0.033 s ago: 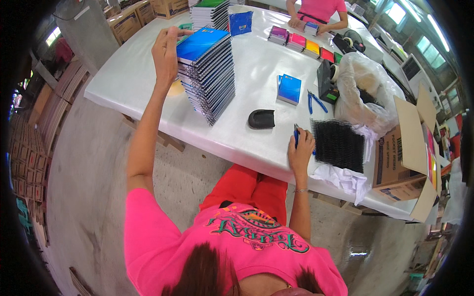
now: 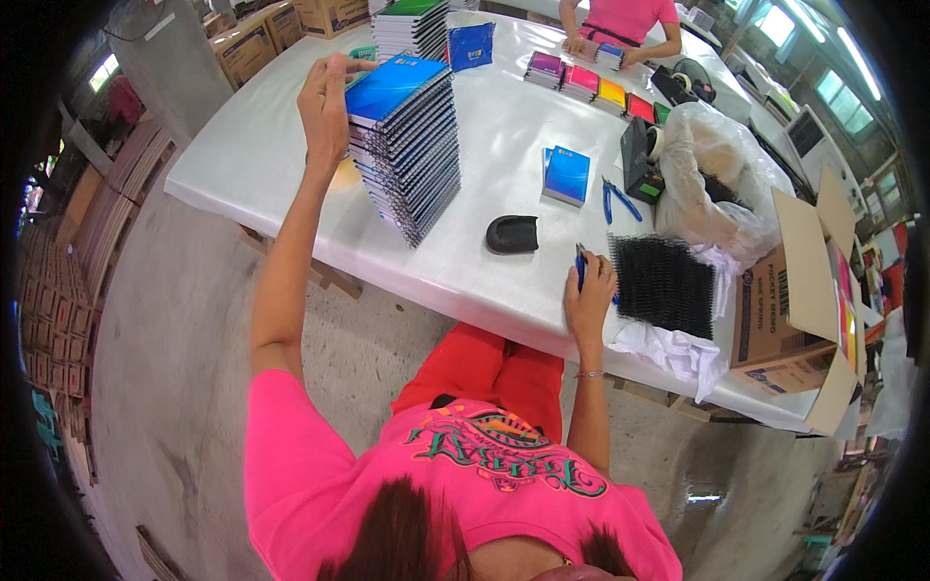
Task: The person repeatedly picks up a blue notebook and a black spiral binding, inserts the spiral into the notebook, and uses pliers to secure it. The finished notebooks are stacked on the table. The person handles notebooks, spirals, and pliers throughout the clip.
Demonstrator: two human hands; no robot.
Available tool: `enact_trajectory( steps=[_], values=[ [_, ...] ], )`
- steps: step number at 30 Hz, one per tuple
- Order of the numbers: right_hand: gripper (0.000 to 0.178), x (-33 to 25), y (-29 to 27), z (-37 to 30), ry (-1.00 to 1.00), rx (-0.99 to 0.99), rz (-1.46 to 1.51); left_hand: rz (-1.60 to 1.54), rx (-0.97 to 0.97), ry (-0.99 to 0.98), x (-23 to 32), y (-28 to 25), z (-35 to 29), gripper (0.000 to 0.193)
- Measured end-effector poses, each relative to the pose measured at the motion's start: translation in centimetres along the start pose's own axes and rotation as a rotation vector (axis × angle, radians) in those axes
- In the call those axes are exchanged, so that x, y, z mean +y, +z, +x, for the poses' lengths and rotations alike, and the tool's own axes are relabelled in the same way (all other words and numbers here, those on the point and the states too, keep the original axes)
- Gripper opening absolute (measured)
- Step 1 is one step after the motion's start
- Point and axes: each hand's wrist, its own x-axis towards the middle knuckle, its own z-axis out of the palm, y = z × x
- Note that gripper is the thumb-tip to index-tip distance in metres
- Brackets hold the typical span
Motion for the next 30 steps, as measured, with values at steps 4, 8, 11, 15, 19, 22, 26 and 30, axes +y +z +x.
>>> enact_trajectory(
  steps=[4,8,11,15,19,22,26,30],
  values=[
    [0.036,0.1,-0.1,0.1,0.003,0.001,-0.001,-0.091,0.080,-0.024,-0.6,1.0,-0.1,0.049],
    [0.036,-0.3,-0.4,0.0,0.009,-0.005,0.005,-0.092,0.121,-0.037,-1.1,1.0,-0.2,0.051],
    [0.036,-0.3,-0.4,0.0,0.001,0.011,-0.008,-0.030,0.119,-0.051,-0.8,1.2,-0.2,0.056],
    [0.036,-0.3,-0.4,0.0,0.002,0.002,-0.006,0.032,0.083,-0.096,-0.3,1.0,-0.2,0.064],
    [0.036,-0.2,-0.3,0.0,-0.005,0.010,0.000,-0.024,0.100,-0.157,-0.6,0.7,-0.1,0.058],
    [0.036,0.0,-0.3,-0.1,-0.004,0.009,0.001,-0.035,0.107,-0.163,-1.0,0.8,0.0,0.060],
    [0.033,-0.3,-0.5,0.1,0.013,0.038,0.038,-0.004,0.103,-0.070,-0.9,0.9,0.1,0.052],
    [0.030,-0.5,-0.3,3.3,0.051,0.081,0.182,0.185,0.233,0.279,1.8,-0.5,-0.6,0.044]
  ],
)
